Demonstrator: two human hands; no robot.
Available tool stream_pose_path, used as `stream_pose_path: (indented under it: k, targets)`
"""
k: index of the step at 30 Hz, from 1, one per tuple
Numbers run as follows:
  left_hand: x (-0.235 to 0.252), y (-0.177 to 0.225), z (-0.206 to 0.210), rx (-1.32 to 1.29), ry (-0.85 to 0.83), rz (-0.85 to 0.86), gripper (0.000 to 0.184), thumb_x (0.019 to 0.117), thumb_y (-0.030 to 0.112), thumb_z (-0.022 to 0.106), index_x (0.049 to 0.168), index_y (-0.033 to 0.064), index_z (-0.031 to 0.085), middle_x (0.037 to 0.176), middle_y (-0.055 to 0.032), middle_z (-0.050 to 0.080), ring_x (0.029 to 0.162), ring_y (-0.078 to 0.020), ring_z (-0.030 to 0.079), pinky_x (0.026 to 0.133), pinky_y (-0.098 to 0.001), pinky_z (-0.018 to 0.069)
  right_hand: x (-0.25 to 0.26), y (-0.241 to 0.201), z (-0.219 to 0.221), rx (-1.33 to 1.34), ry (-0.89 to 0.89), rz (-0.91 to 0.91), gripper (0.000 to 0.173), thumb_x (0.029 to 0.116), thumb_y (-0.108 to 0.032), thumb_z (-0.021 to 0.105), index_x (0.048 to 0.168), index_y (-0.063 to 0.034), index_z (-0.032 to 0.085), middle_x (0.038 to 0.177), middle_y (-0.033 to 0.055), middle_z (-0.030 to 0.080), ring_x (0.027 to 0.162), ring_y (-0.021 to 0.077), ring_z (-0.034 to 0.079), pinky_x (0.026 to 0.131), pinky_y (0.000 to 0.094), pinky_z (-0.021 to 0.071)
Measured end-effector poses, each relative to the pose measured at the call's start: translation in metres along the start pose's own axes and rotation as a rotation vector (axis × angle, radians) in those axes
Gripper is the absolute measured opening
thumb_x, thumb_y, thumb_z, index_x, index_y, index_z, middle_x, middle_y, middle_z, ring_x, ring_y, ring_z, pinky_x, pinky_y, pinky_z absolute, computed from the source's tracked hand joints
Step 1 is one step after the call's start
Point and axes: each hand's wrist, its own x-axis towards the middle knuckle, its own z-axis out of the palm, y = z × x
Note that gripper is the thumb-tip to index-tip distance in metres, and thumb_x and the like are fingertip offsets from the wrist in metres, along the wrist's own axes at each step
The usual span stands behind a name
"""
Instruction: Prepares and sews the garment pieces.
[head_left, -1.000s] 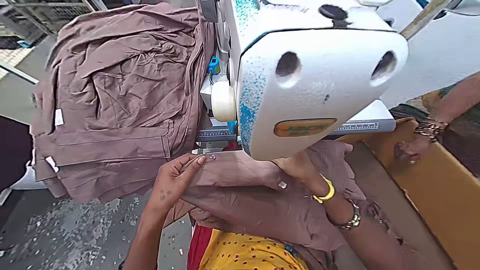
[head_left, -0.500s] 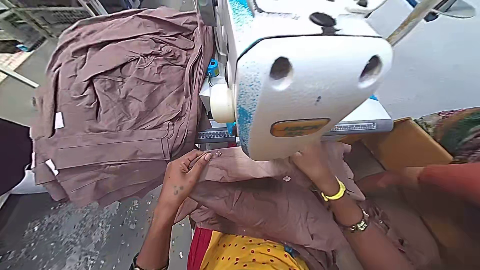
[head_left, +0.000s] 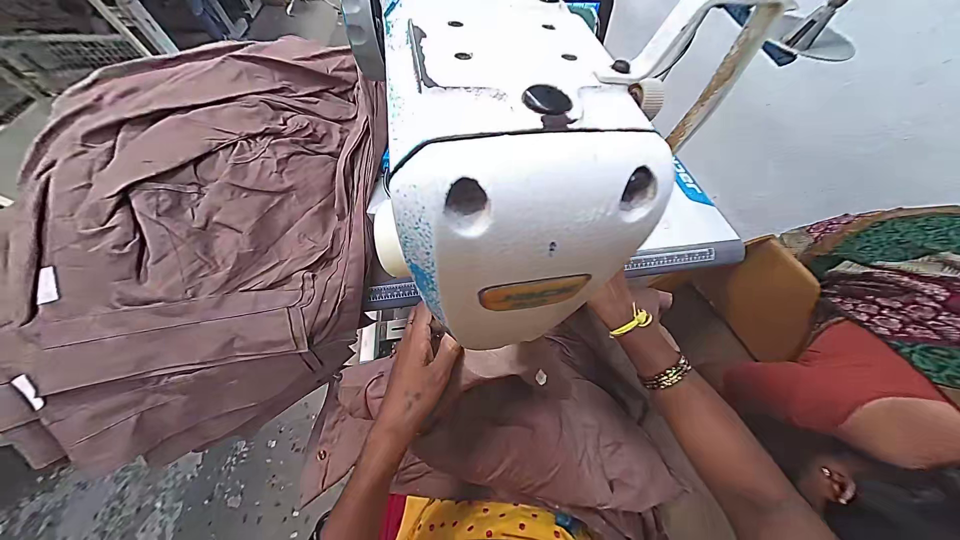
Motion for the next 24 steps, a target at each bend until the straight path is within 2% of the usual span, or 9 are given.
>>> stream_pose_path:
  k: [3,7,12,14,15,16,18,21,24]
  targets:
    - [0.0,-0.006,0.005,-0.109,0.037,0.003,0.056,0.0965,0.027,0.055,0.145,-0.0004,0.046,0.127,-0.0099,0.06,0.107,-0.0057,0.062,0.091,-0.0219,0.0513,-0.005,0.009,0.003,0.087,0.117,-0.056,0.008,0.0915,-0.005,0.068,0.092,0.002,0.072,0.094,0.0241,0.066,0.091,0.0426,0.067,0.073,0.0532,0.0542]
    - [0.001,-0.003,0.006,-0.248,0.037,-0.004,0.06,0.0955,0.02,0.059,0.147,-0.0032,0.038,0.124,-0.0073,0.061,0.095,-0.0002,0.064,0.083,-0.0159,0.053,-0.013,0.02,0.0,0.279,0.263,0.039,0.017,0.0943,-0.015,0.07,0.098,0.0005,0.075,0.101,0.0216,0.069,0.096,0.0371,0.069,0.082,0.0506,0.0549]
    - [0.005,-0.006,0.002,-0.114,0.052,0.0,0.048,0.0955,0.026,0.058,0.134,-0.0022,0.048,0.105,-0.0013,0.063,0.088,0.0015,0.062,0.079,-0.0179,0.0523,-0.011,0.007,-0.029,0.428,0.327,0.152,0.014,0.0929,-0.012,0.071,0.097,0.0013,0.073,0.088,0.0118,0.069,0.075,0.0126,0.064,0.07,0.0267,0.0535]
    - [-0.002,-0.003,-0.004,0.139,0.053,0.086,0.044,0.0999,0.034,0.053,0.122,-0.0035,0.059,0.094,-0.0075,0.066,0.084,-0.0136,0.064,0.077,-0.0363,0.0541,-0.009,-0.005,-0.039,0.471,0.304,0.152,0.013,0.0916,-0.014,0.072,0.094,-0.0005,0.072,0.082,0.0061,0.068,0.065,0.0036,0.057,0.062,0.0198,0.0478]
    - [-0.013,0.0,-0.006,0.259,0.066,0.198,0.041,0.1015,0.037,0.053,0.106,-0.002,0.066,0.08,-0.0113,0.067,0.074,-0.0229,0.067,0.067,-0.0461,0.054,-0.009,-0.012,-0.043,0.475,0.289,0.125,0.013,0.091,-0.015,0.073,0.092,-0.0017,0.071,0.08,0.0039,0.068,0.064,0.0012,0.057,0.062,0.0182,0.0476]
    - [-0.029,0.003,-0.009,0.342,0.044,0.339,0.042,0.1029,0.04,0.052,0.091,0.0033,0.068,0.067,-0.0089,0.063,0.06,-0.0233,0.065,0.054,-0.0452,0.0526,-0.01,-0.02,-0.046,0.461,0.302,0.061,0.013,0.0897,-0.016,0.073,0.09,-0.0023,0.072,0.08,0.004,0.07,0.068,0.0025,0.062,0.064,0.0193,0.0509]
    - [-0.063,0.006,-0.015,0.344,-0.169,0.517,0.045,0.1054,0.048,0.047,0.085,0.0133,0.067,0.059,-0.0014,0.057,0.051,-0.0158,0.058,0.045,-0.0354,0.0484,-0.017,-0.039,-0.047,0.378,0.372,-0.19,0.018,0.091,-0.017,0.07,0.083,-0.0018,0.071,0.077,0.0102,0.071,0.073,0.016,0.069,0.067,0.0297,0.0559]
    - [-0.073,-0.014,-0.024,0.326,-0.329,0.462,0.04,0.1039,0.044,0.052,0.09,0.013,0.071,0.066,-0.0018,0.064,0.056,-0.0159,0.064,0.051,-0.0392,0.0545,-0.03,-0.074,-0.037,0.282,0.34,-0.593,0.021,0.1024,-0.02,0.057,0.088,-0.0108,0.068,0.077,0.0066,0.069,0.077,0.0206,0.068,0.073,0.0324,0.0557]
    - [-0.055,-0.034,-0.081,-0.079,-0.131,0.116,0.03,0.1067,0.032,0.048,0.099,0.0138,0.07,0.088,0.0079,0.07,0.082,-0.0009,0.066,0.077,-0.0244,0.057,-0.018,-0.09,-0.044,0.302,0.129,-0.551,0.018,0.0954,-0.016,0.065,0.084,-0.0058,0.076,0.084,0.0137,0.075,0.082,0.028,0.074,0.07,0.0411,0.0584]
